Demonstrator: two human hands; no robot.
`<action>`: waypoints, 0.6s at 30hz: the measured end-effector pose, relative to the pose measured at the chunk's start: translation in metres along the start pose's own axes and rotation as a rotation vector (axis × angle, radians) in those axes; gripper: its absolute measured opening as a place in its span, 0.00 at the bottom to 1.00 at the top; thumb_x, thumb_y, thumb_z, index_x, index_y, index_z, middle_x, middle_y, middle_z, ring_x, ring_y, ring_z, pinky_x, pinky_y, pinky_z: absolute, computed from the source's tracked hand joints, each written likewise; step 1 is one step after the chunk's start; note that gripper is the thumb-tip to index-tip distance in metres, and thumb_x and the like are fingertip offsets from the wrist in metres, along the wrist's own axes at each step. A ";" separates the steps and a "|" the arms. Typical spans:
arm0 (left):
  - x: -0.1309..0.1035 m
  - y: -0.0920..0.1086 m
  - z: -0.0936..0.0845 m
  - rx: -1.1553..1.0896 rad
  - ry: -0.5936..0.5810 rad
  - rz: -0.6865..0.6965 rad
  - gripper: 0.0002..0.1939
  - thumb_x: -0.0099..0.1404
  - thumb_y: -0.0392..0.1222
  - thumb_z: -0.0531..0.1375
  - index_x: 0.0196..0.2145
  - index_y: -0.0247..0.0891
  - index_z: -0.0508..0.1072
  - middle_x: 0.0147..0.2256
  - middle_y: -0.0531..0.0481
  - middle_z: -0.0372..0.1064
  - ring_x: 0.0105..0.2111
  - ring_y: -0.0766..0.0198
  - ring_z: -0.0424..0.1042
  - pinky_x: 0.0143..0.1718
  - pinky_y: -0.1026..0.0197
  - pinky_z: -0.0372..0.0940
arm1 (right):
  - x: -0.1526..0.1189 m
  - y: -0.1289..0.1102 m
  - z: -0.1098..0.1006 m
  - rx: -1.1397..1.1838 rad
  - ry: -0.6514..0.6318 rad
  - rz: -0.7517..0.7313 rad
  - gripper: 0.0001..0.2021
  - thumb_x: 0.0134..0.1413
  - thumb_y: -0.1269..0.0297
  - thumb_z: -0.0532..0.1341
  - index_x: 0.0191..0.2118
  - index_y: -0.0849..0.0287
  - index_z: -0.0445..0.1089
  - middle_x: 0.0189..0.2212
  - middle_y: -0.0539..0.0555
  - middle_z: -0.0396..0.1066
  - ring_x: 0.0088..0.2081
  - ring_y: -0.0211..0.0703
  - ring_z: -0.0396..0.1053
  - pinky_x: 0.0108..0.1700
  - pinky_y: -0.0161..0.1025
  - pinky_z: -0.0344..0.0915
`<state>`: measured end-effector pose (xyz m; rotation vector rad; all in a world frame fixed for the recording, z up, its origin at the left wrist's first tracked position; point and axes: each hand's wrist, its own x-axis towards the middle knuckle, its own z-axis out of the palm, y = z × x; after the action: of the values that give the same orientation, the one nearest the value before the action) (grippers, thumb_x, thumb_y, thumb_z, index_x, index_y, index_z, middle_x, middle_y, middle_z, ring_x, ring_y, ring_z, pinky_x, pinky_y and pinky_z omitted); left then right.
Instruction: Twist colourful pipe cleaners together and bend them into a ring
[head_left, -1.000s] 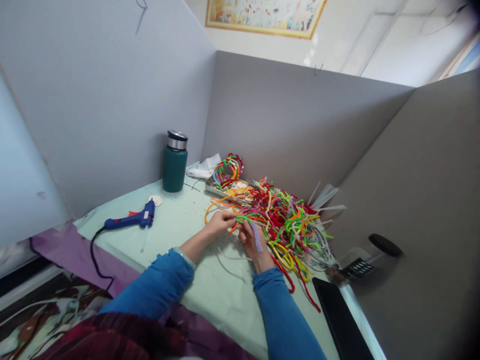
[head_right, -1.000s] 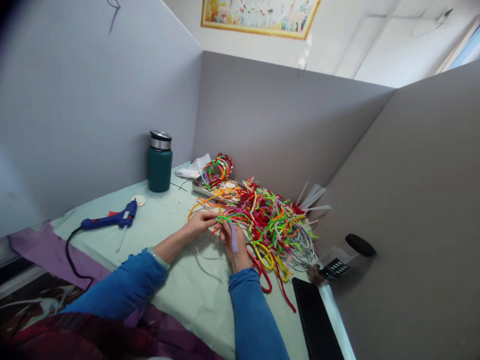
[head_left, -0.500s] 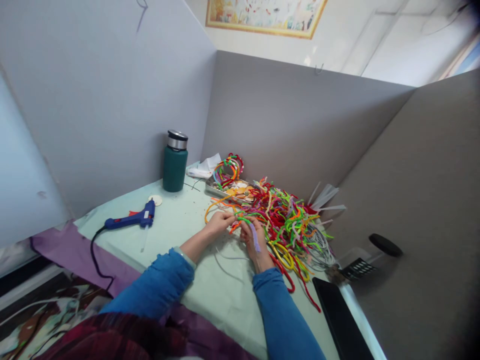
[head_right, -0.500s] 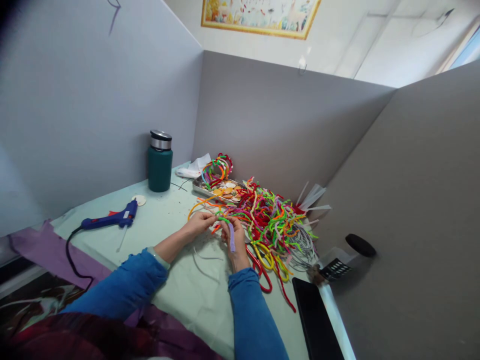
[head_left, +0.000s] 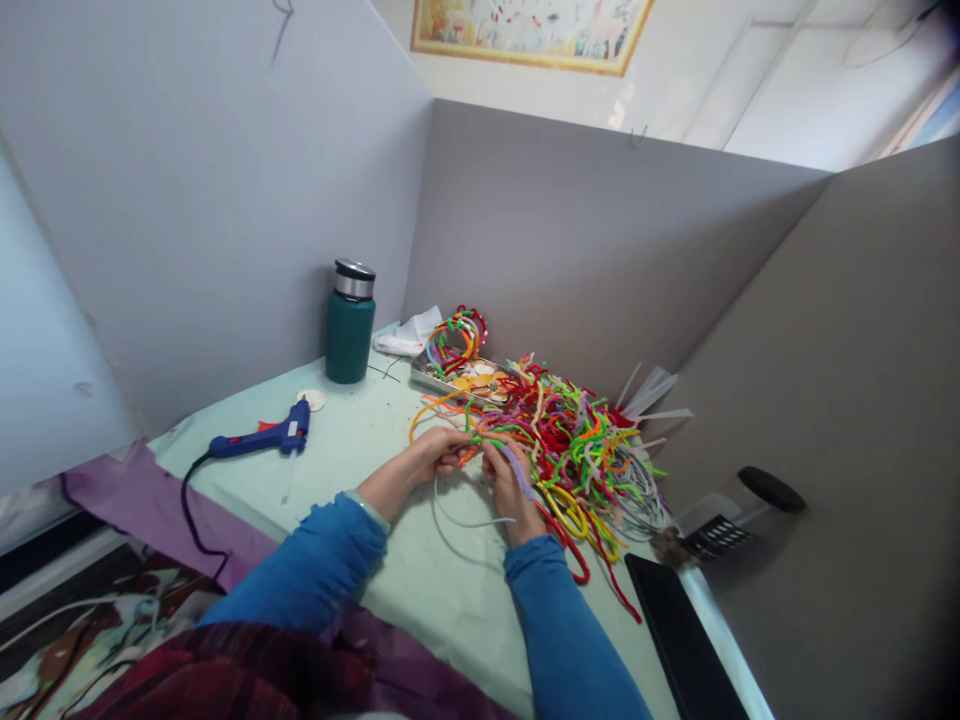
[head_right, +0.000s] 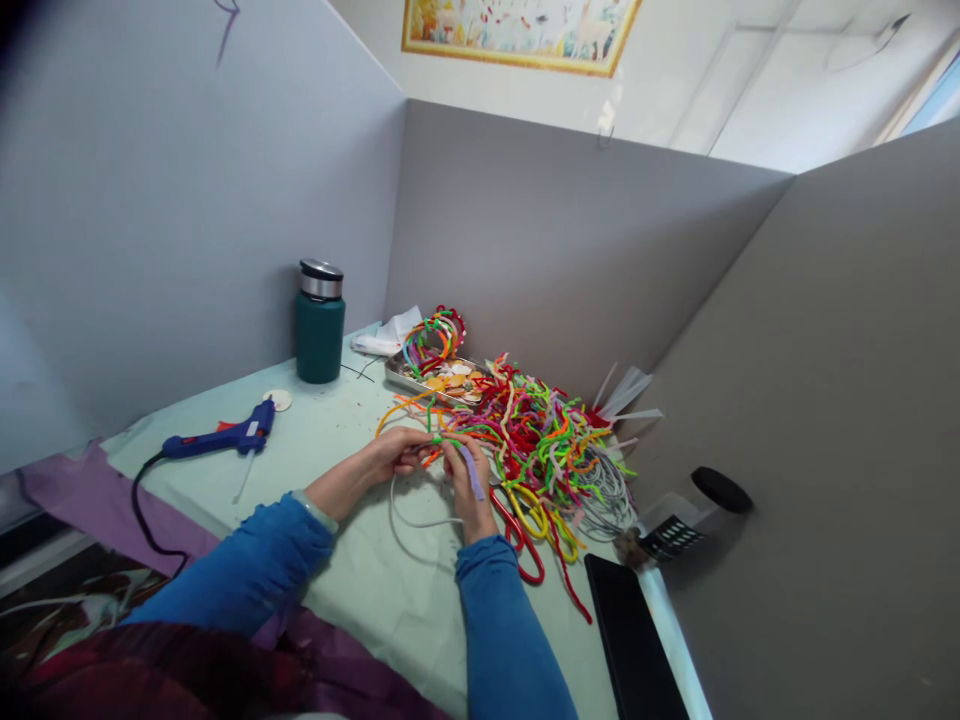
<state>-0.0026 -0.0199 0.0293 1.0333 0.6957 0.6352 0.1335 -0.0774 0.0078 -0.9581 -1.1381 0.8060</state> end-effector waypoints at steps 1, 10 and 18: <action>0.000 0.000 -0.001 -0.021 -0.021 -0.028 0.13 0.53 0.45 0.62 0.25 0.32 0.65 0.17 0.59 0.53 0.12 0.79 0.41 0.12 0.71 0.35 | 0.000 0.000 0.000 0.014 -0.002 0.000 0.07 0.49 0.59 0.61 0.34 0.54 0.71 0.18 0.46 0.58 0.20 0.37 0.53 0.21 0.36 0.50; -0.001 0.001 -0.003 -0.063 -0.149 -0.067 0.11 0.57 0.45 0.57 0.26 0.33 0.64 0.16 0.59 0.52 0.11 0.79 0.38 0.11 0.71 0.35 | 0.001 0.000 0.000 0.126 -0.048 0.088 0.08 0.46 0.61 0.63 0.35 0.54 0.71 0.20 0.47 0.61 0.20 0.36 0.55 0.21 0.35 0.52; 0.000 0.000 -0.005 -0.004 -0.163 -0.120 0.12 0.52 0.45 0.59 0.22 0.33 0.64 0.13 0.60 0.50 0.11 0.78 0.36 0.12 0.69 0.30 | 0.000 0.002 -0.001 0.097 -0.102 0.087 0.15 0.45 0.61 0.62 0.42 0.54 0.71 0.27 0.49 0.69 0.21 0.35 0.58 0.22 0.34 0.54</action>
<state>-0.0062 -0.0171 0.0271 1.0193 0.6085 0.4427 0.1340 -0.0767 0.0055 -0.8986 -1.1401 0.9818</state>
